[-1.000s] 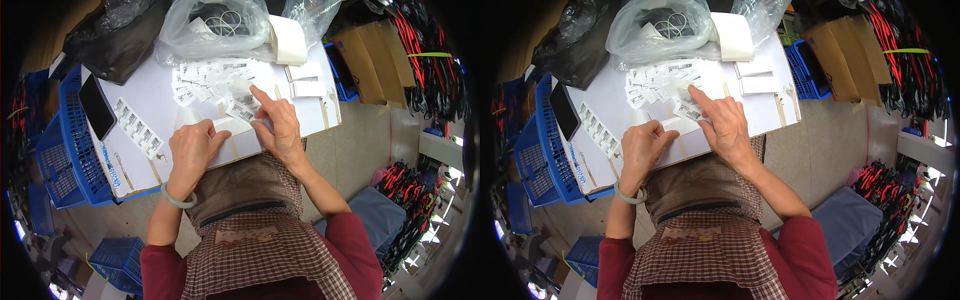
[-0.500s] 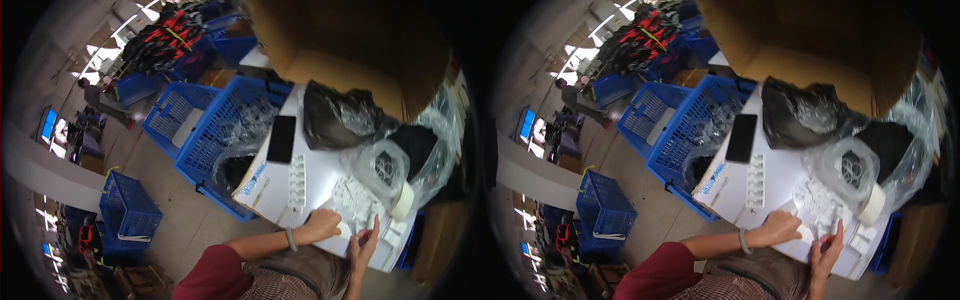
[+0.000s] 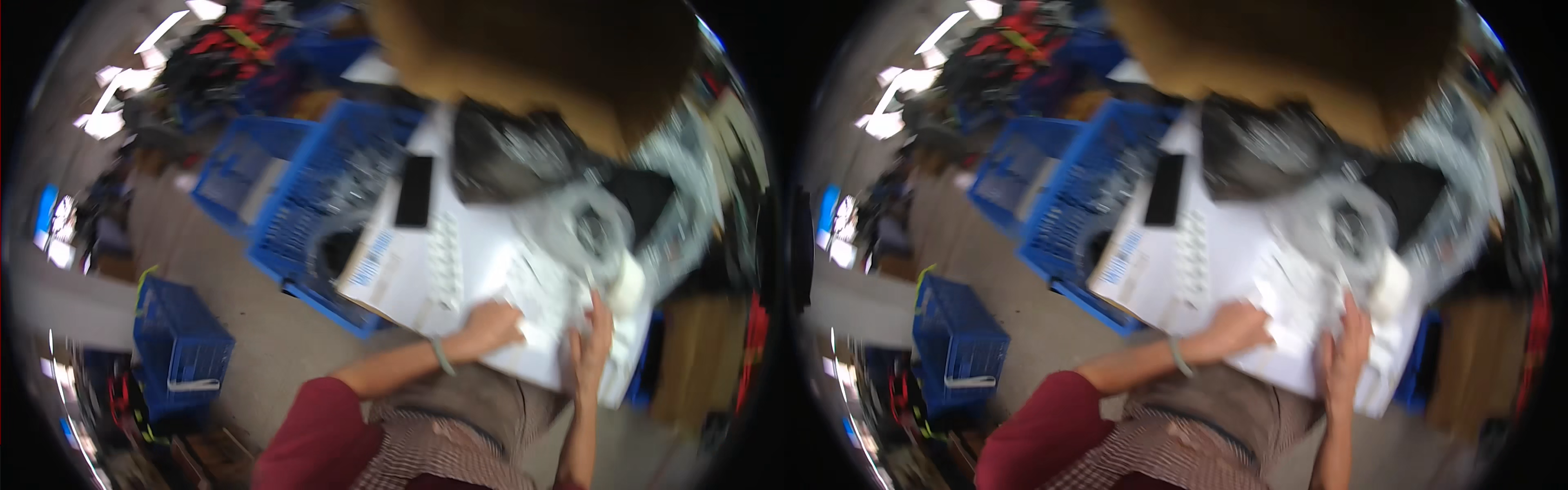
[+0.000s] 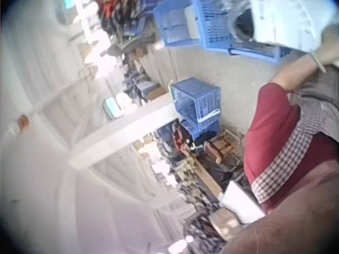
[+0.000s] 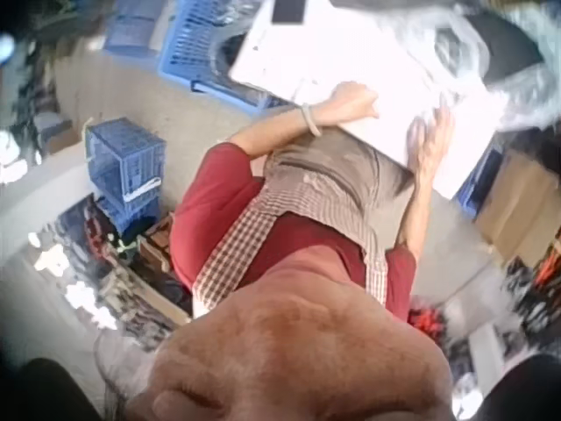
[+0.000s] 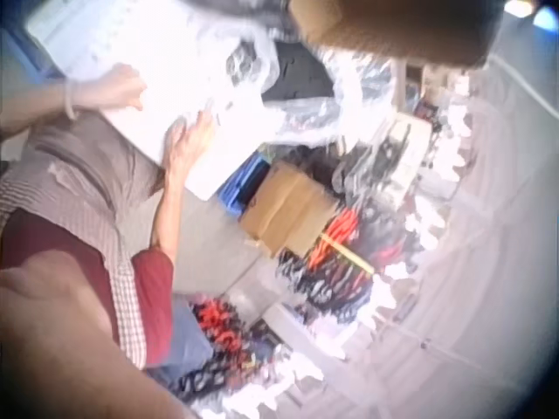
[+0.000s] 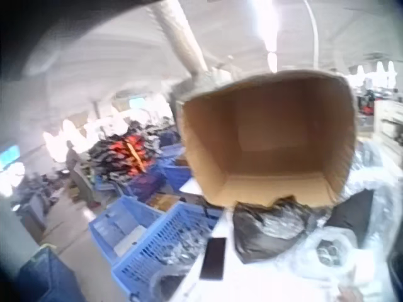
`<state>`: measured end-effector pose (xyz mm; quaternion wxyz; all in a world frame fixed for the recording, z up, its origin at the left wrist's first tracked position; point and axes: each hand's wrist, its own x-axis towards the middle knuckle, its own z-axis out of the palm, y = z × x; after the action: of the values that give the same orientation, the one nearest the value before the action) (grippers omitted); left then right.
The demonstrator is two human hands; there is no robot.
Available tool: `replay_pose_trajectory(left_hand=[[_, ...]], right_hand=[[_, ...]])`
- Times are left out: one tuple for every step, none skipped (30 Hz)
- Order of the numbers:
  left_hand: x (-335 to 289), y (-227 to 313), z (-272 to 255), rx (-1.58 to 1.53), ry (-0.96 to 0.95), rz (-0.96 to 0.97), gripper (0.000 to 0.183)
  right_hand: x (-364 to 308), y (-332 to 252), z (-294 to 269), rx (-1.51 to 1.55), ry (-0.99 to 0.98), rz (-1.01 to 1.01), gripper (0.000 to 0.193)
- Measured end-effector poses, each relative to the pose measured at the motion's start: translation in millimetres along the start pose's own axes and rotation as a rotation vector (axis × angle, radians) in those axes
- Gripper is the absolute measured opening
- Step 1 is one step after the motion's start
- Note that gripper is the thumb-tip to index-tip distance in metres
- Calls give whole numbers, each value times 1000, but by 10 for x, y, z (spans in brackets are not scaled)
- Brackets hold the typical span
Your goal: The person sits at a workbench and repeatedly peels small white labels from their backing sheets. They handle the labels one by one, separating the adhesive side from the paper backing and placing the peeled labels into a pile on the table.
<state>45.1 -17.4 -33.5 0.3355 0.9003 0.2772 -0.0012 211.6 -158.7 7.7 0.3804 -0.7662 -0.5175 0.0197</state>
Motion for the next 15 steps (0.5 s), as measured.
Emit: replay_pose_trajectory(left_hand=[[-14, -19, -29, 12, 44, -5, 34], [-56, -82, 13, 23, 45, 3, 35], [-83, -34, -108, -31, 23, -51, 35], [-135, -88, -147, -95, 147, 75, 34], [-169, -80, -226, -180, 70, 2, 32], [-210, -6, -354, -247, -28, -122, 31], [-225, 41, -435, -299, -114, -252, 31], [-224, 5, -422, -304, -115, -235, 31], [-224, -34, -388, -314, -112, -223, 30], [-239, -30, -393, -319, -96, -223, 30], [-234, -31, -394, -312, -103, -222, 32], [-204, -31, -402, -307, -105, -223, 34], [-173, -51, -408, -300, -106, -223, 35], [-161, -73, -394, -284, -92, -202, 36], [-155, -56, -396, -241, -89, -203, 36]], right_hand=[[68, -39, 12, 68, 23, 32, 62], [61, -85, -27, 73, 49, 48, 53], [84, -204, -121, 123, 62, 116, 42], [54, -175, -170, 266, 64, 194, 36], [-21, -125, -219, 418, 81, 258, 31], [-99, -104, -259, 562, 42, 393, 24], [-156, -94, -281, 717, 7, 510, 17], [-212, -97, -263, 772, -39, 579, 13], [-256, -109, -238, 829, -90, 644, 10], [-255, -143, -177, 838, -128, 632, 10], [-208, -226, -115, 822, -164, 684, 8], [-151, -274, -84, 758, -206, 696, 8], [-106, -301, -39, 696, -247, 705, 7], [-100, -308, 12, 672, -283, 707, 7], [-95, -313, 57, 649, -322, 707, 8]])
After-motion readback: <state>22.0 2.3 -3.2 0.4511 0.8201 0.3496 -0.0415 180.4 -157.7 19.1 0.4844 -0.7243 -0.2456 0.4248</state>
